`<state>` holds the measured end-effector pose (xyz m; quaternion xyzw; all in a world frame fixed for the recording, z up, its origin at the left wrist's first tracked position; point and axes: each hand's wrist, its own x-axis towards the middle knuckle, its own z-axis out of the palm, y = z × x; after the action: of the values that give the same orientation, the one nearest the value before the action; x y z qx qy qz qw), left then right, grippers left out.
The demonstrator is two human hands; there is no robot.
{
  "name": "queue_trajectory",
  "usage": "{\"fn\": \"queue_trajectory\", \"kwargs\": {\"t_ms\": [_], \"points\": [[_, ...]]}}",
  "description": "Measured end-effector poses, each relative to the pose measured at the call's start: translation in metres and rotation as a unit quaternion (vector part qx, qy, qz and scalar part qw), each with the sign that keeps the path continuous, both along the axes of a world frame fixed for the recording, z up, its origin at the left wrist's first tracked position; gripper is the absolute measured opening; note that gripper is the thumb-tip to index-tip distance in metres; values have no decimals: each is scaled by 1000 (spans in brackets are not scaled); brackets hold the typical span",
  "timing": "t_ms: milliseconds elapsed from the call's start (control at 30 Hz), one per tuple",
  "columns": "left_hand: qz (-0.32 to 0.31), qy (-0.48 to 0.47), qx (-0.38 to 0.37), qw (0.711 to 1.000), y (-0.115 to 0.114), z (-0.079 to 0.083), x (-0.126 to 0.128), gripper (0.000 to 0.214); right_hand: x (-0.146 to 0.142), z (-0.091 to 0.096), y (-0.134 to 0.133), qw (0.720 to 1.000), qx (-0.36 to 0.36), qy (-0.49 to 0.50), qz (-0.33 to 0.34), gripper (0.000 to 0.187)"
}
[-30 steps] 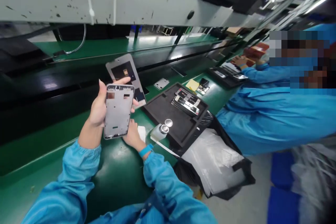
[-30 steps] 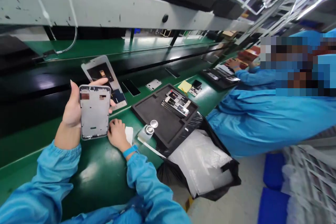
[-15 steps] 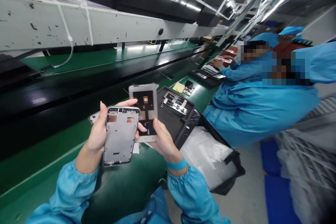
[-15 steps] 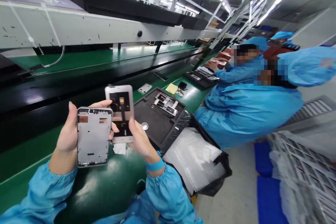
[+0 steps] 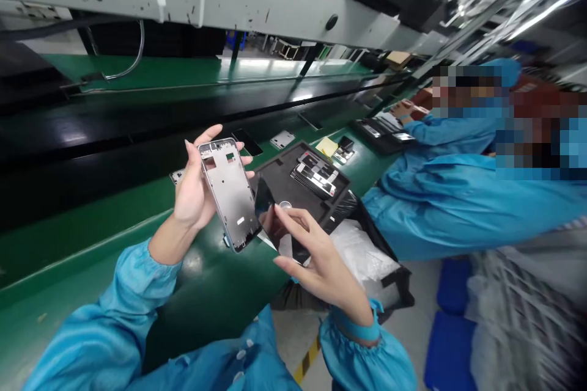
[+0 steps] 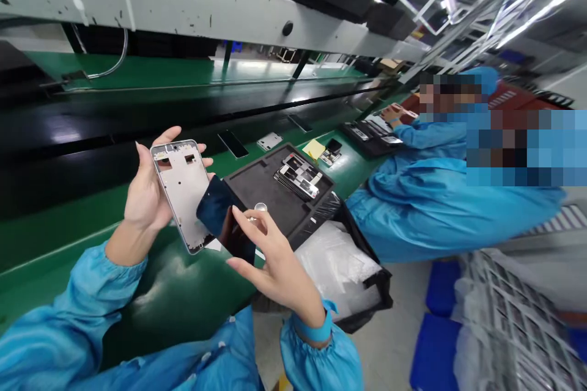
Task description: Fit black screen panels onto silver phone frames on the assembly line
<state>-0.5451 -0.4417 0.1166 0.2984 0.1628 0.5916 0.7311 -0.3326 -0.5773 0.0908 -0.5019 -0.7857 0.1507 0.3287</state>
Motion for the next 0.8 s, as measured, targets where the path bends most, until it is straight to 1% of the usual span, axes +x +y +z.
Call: {"fn": "queue_trajectory", "kwargs": {"t_ms": [167, 300, 400, 500, 567, 633, 700, 800], "points": [[12, -4, 47, 999, 4, -1, -8, 51, 4, 2, -3, 1000, 19, -19, 8, 67], [10, -8, 76, 997, 4, -3, -10, 47, 3, 6, 0, 1000, -2, -22, 22, 68], [6, 2, 88, 996, 3, -4, -10, 49, -1, 6, 4, 999, -16, -6, 32, 69], [-6, 30, 105, 994, 2, -5, -11, 55, -12, -1, 12, 998, -28, 49, 36, 72], [-23, 63, 120, 991, 2, -5, -11, 59, -23, -9, 20, 993, -41, 109, 13, 80], [-30, 99, 133, 986, 3, -6, -10, 62, -36, -20, 30, 982, -54, 179, -24, 88], [-13, 131, 146, 981, 5, -7, -9, 62, -46, -29, 39, 970, -54, 232, -50, 91], [15, 158, 170, 973, 6, -10, -9, 58, -52, -35, 50, 969, -27, 241, -42, 88]]}}
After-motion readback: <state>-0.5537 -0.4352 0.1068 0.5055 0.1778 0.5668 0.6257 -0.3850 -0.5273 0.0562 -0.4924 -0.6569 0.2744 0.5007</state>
